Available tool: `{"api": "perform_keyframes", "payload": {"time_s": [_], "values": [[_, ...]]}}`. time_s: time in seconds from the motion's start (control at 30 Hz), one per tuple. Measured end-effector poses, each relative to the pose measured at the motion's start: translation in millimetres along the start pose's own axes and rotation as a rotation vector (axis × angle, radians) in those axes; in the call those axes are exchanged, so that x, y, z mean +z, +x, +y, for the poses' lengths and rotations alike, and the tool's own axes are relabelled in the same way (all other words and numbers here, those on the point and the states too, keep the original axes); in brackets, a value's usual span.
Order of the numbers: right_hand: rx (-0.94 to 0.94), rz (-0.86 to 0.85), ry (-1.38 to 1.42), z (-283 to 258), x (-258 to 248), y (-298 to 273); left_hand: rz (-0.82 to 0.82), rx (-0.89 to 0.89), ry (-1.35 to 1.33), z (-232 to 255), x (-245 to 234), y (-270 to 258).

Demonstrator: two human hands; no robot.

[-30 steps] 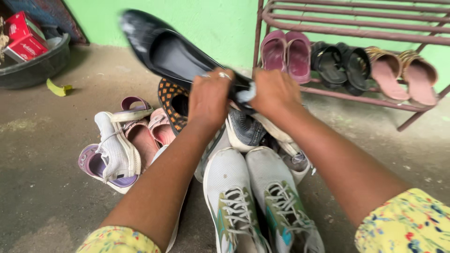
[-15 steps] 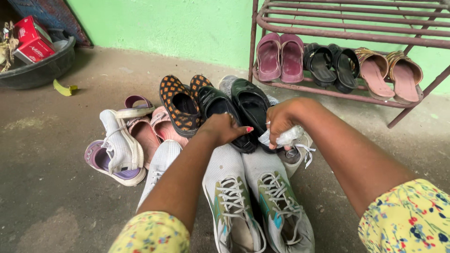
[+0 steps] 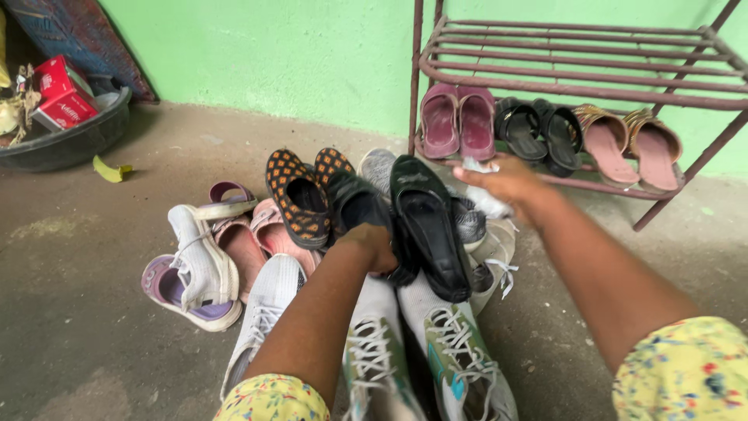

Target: The person wipes the exterior and interior of multiple shoes, including flip-flops and loafers, with a cloth before placing them onto a metal shoe rack.

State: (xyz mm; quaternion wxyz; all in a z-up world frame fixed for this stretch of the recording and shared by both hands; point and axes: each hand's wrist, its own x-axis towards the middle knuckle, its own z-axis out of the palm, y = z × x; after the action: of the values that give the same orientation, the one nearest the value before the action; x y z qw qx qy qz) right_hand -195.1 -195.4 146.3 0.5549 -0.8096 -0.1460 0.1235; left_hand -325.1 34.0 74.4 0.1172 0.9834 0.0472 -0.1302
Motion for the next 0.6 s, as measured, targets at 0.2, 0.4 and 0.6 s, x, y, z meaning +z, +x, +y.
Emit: {"api": "perform_keyframes", "payload": {"time_s": [0.2, 0.4, 0.6], "values": [[0.285, 0.045, 0.304, 10.8, 9.5, 22.0, -0.329, -0.217, -0.318, -1.5, 3.2, 37.1], [-0.182, 0.321, 0.140, 17.6, 50.5, 31.2, 0.281, -0.489, -0.481, 30.8, -7.0, -1.2], [-0.370, 0.526, -0.266, 54.0, 64.6, 12.2, 0.584, -0.725, -0.754, 15.8, 12.6, 4.7]]}}
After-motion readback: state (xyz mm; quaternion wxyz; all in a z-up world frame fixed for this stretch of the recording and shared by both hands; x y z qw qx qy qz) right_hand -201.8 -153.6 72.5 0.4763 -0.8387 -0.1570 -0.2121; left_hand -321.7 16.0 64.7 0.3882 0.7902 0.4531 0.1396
